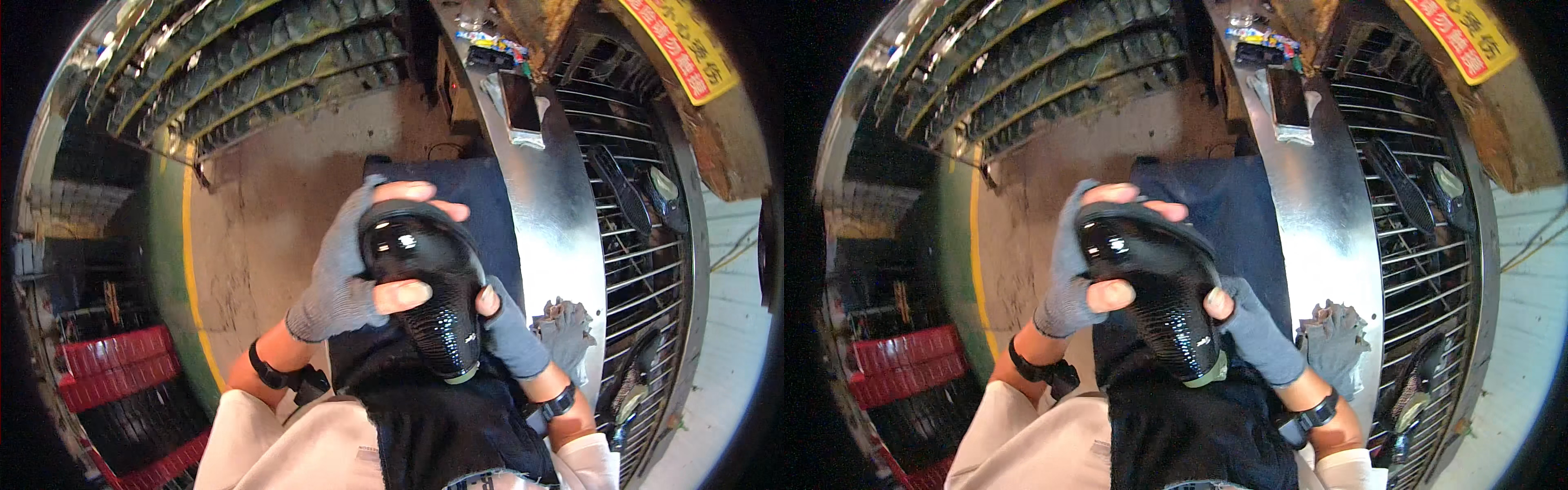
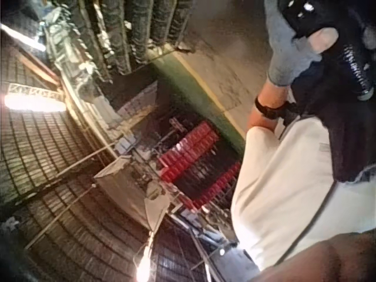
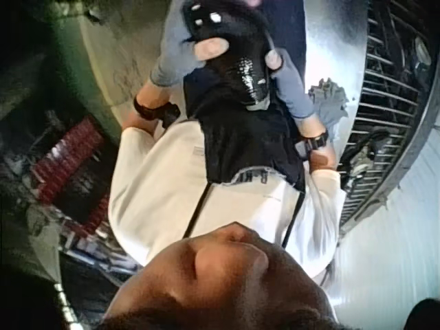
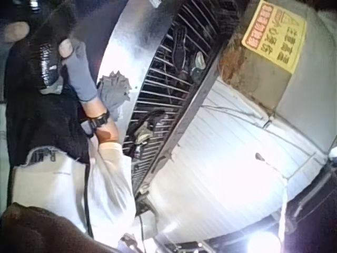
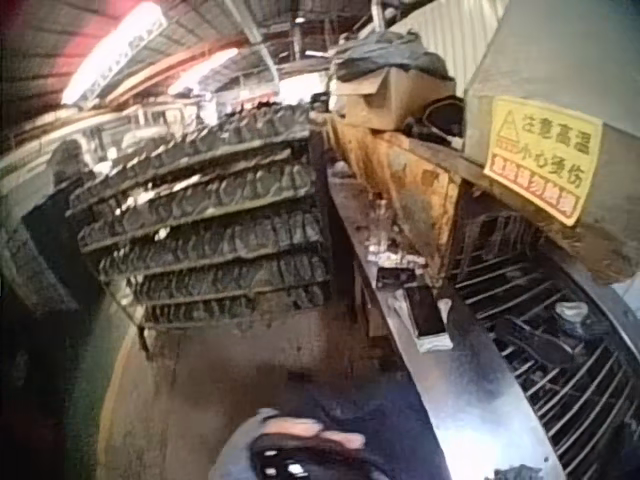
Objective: Inspecting finished shoes and placing them onto a conveyor belt in a factory setting.
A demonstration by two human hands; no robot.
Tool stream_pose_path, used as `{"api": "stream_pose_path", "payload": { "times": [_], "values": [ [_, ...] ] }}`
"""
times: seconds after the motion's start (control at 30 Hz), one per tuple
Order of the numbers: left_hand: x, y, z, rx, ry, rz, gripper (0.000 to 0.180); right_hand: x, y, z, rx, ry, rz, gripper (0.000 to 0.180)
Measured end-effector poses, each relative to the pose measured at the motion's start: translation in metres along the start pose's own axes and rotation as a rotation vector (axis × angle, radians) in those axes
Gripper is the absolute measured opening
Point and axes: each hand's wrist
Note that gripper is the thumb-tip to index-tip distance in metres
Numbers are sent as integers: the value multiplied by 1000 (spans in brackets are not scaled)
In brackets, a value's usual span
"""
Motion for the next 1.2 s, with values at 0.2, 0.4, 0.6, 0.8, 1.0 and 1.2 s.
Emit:
{"api": "stream_pose_path", "payload": {
  "times": [0.2, 0.4, 0.6, 0.8, 1.0, 1.2],
  "values": [
    [-3, 0, -5, -352, -252, 191, 93, -50, 18, -9, 280, -230, 121, 79],
    [-21, 4, -22, -503, -92, -108, 100, -57, 15, -82, 44, 169, 574, 57],
    [28, -52, -62, -118, 195, -86, 99, -11, 16, -149, -952, 224, 118, 77],
    [10, -50, -68, 108, 134, 93, 70, 5, -14, -134, -1117, 169, 2, 77],
    [-9, -59, -53, 180, 25, 265, 75, 5, -49, -119, -1288, 255, 37, 73],
    [-28, -52, -29, 290, 51, 222, 79, -3, -84, -115, -1481, 191, 24, 82]
  ]
}}
Point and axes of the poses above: each hand's wrist, its own x-axis towards the middle knuckle, its own y-axis out of the back of the hand, z = x × y, and after that the axes turned 13 degrees about x, right-handed
